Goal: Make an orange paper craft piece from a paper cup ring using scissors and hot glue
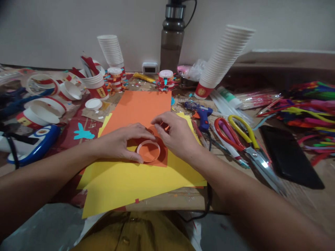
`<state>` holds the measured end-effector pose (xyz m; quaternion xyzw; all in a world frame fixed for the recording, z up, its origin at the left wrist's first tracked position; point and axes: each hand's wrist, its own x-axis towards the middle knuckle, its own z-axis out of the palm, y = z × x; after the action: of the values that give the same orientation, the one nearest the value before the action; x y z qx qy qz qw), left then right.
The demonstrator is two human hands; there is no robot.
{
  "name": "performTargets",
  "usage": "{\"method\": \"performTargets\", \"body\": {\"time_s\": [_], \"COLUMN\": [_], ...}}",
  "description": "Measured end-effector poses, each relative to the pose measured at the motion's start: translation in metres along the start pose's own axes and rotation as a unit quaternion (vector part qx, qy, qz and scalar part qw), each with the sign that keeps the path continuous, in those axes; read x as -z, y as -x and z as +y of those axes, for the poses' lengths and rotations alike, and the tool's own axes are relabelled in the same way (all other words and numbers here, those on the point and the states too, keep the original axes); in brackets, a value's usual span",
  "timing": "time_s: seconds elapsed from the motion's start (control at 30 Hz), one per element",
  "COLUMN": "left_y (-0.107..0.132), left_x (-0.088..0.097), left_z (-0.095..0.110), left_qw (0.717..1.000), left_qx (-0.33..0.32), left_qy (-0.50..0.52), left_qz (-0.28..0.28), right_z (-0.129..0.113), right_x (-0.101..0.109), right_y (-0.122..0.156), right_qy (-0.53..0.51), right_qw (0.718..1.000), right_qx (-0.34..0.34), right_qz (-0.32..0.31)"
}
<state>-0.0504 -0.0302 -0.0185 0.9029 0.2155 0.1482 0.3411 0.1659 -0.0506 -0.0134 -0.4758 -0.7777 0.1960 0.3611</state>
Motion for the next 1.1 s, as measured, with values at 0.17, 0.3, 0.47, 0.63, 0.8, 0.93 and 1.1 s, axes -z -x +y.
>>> {"method": "performTargets", "body": {"time_s": [0.17, 0.3, 0.47, 0.63, 0.8, 0.93, 1.1], "left_y": [0.000, 0.001, 0.001, -0.001, -0.001, 0.000, -0.001], "left_x": [0.000, -0.001, -0.001, 0.000, -0.001, -0.002, -0.002], "left_z": [0.002, 0.000, 0.001, 0.003, -0.001, -0.004, -0.007], "left_qw": [1.000, 1.000, 1.000, 1.000, 0.999, 0.999, 0.999], "left_qx": [0.008, 0.010, 0.008, 0.002, -0.010, -0.018, -0.012], "left_qy": [-0.002, -0.009, -0.004, 0.017, 0.031, 0.038, 0.040], "left_qz": [0.017, 0.023, 0.029, 0.026, 0.028, 0.030, 0.031], "right_z": [-0.004, -0.003, 0.001, 0.003, 0.008, 0.014, 0.017], "right_x": [-0.001, -0.003, -0.006, -0.010, -0.012, -0.014, -0.014], "right_y": [0.001, 0.001, 0.001, 0.002, 0.002, 0.001, 0.001], "right_qy": [0.007, 0.016, 0.022, 0.030, 0.029, 0.044, 0.042], "right_qw": [1.000, 1.000, 0.999, 0.999, 0.999, 0.998, 0.998], "right_qx": [0.015, 0.026, 0.028, 0.020, 0.017, 0.017, 0.014], "right_qz": [-0.006, 0.002, 0.018, 0.019, 0.019, 0.028, 0.034]}}
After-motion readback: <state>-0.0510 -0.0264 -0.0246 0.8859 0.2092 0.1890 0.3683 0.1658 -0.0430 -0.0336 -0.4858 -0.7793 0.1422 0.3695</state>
